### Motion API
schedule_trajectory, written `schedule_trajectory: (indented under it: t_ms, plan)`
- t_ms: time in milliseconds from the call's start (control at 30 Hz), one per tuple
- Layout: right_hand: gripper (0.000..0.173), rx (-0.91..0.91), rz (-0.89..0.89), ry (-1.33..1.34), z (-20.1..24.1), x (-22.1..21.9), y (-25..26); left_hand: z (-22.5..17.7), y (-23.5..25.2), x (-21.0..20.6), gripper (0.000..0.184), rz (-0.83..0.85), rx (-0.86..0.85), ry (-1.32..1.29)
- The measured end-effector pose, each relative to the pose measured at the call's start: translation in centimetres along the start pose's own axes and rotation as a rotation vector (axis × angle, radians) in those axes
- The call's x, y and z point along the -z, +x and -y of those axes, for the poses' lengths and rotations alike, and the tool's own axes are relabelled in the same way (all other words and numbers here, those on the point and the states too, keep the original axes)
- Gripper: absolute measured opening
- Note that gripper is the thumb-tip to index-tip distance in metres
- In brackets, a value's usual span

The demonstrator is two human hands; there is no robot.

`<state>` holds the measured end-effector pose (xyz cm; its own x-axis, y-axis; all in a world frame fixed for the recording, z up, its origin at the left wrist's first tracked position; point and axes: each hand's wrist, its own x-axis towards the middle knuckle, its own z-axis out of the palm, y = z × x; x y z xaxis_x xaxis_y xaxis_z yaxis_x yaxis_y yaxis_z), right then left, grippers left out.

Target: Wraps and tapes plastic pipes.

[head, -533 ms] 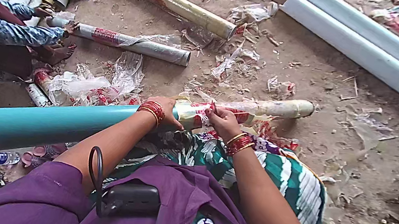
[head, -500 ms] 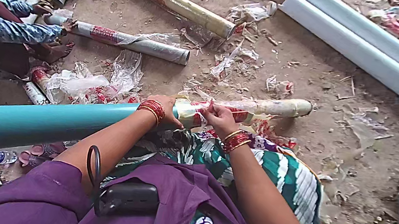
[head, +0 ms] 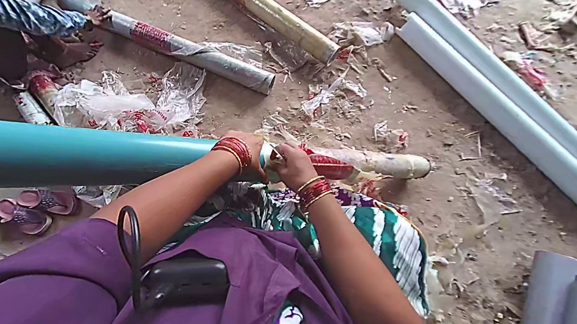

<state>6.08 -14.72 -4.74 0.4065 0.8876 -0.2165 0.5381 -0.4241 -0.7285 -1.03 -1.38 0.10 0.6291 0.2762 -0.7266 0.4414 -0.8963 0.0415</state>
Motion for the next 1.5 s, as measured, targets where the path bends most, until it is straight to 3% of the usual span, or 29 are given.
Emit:
schedule_trajectory:
  t_ms: [400,567,600,700,767,867,1000,1100,1500]
  plan:
    - [0.009,0.036,-0.035,0.228,-2.5,1.2,0.0,1.8,2.6,1.4,0.092,0.109,-0.076,-0.090]
    - [0.039,0.070,-0.035,0.116,-2.0,0.8,0.9,2.2,3.0,1.5,0.091,0.113,-0.092,-0.113]
    - [0.037,0.089,-0.052,0.119,-2.2,0.6,1.2,2.3,3.1,1.4,0.090,0.111,-0.106,-0.122]
    - [0.008,0.175,-0.242,0.258,-3.6,-0.4,1.4,2.6,3.2,1.6,0.088,0.111,-0.137,-0.132]
    - [0.003,0.089,-0.334,0.514,-4.2,-0.9,1.0,2.8,3.2,1.7,0.088,0.116,-0.133,-0.142]
    - [0.015,-0.103,-0.443,0.872,-4.7,-0.5,0.4,3.1,3.5,2.1,0.084,0.126,-0.115,-0.164]
    - [0.013,-0.426,-0.550,1.096,-4.8,1.2,-0.3,3.3,4.3,2.2,0.083,0.137,-0.103,-0.181]
    - [0.011,-0.540,-0.675,1.259,-6.0,2.4,-0.7,3.4,4.6,2.2,0.082,0.142,-0.091,-0.198]
    - [0.013,-0.930,-0.818,1.497,-9.2,3.1,2.1,1.9,4.0,1.4,0.088,0.117,-0.114,-0.158]
